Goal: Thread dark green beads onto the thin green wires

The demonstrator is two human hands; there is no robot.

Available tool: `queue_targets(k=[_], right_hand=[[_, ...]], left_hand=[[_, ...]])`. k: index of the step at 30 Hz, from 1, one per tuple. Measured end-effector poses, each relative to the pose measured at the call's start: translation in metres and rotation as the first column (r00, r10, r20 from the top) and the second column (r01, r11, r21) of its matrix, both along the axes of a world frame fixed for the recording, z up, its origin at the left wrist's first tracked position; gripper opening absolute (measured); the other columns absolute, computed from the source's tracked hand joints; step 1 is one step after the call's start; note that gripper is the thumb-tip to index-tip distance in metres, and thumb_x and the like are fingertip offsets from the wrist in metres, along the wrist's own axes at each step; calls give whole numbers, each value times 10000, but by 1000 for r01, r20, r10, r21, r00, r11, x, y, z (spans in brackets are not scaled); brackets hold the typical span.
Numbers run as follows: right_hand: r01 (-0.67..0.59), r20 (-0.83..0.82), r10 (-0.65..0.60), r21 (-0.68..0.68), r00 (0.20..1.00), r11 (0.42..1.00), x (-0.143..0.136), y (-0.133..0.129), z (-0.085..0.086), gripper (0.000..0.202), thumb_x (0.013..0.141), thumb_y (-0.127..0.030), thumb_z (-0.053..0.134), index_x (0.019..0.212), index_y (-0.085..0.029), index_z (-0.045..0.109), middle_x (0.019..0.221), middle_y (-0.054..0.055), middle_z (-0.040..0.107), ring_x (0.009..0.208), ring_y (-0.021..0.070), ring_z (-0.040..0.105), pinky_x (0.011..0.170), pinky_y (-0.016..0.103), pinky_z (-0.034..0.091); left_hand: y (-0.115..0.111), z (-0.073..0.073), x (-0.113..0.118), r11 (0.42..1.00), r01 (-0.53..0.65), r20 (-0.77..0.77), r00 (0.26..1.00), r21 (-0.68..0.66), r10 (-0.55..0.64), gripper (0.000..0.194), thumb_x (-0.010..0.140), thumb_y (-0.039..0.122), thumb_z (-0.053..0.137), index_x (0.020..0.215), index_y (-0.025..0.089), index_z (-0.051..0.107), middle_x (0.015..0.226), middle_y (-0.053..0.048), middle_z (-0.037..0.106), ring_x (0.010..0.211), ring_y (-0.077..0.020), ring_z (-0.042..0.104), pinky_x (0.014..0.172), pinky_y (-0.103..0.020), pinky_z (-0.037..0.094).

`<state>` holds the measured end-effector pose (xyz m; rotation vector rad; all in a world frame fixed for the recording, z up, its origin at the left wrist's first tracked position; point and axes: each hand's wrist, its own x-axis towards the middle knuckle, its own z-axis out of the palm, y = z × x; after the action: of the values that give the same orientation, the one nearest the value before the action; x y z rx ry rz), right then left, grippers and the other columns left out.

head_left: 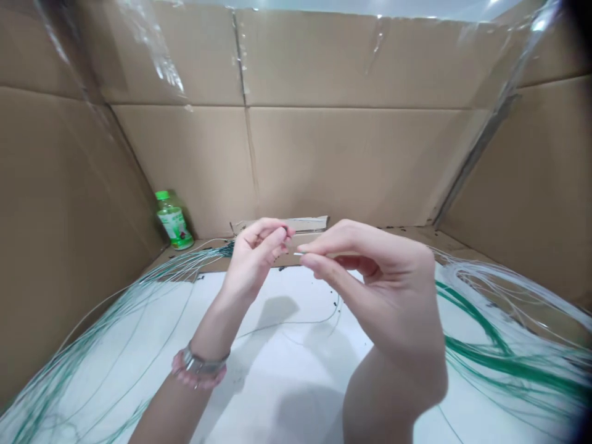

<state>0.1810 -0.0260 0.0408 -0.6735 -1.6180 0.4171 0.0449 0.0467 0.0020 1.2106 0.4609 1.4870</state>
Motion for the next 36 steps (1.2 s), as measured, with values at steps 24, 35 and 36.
queue_targets(k=[24,35,36], right_hand=[[187,55,-218,339,974,922,-49,-6,-6,199,695,25,662,725,-164,606,678,-13,590,629,82,554,542,204,471],[175,80,-217,361,973,916,-45,-2,-8,203,716,10,639,736,-188,599,689,-2,596,622,104,562,523,219,470],[178,79,-220,359,972,916,-45,-2,-8,202,716,8,639,729,-189,597,692,0,597,622,104,562,521,218,469]], left_hand=[[-36,16,-51,946,220,41,971,239,-236,119,706,126,739,750,235,721,736,36,656,699,-43,603,644,-117,499],[-37,19,-49,952,174,7,983,252,-182,151,671,79,746,721,221,736,703,14,653,635,-52,590,578,-116,495],[-37,19,-49,954,166,9,985,250,-174,154,661,75,752,712,219,735,697,13,654,629,-53,590,569,-116,496]])
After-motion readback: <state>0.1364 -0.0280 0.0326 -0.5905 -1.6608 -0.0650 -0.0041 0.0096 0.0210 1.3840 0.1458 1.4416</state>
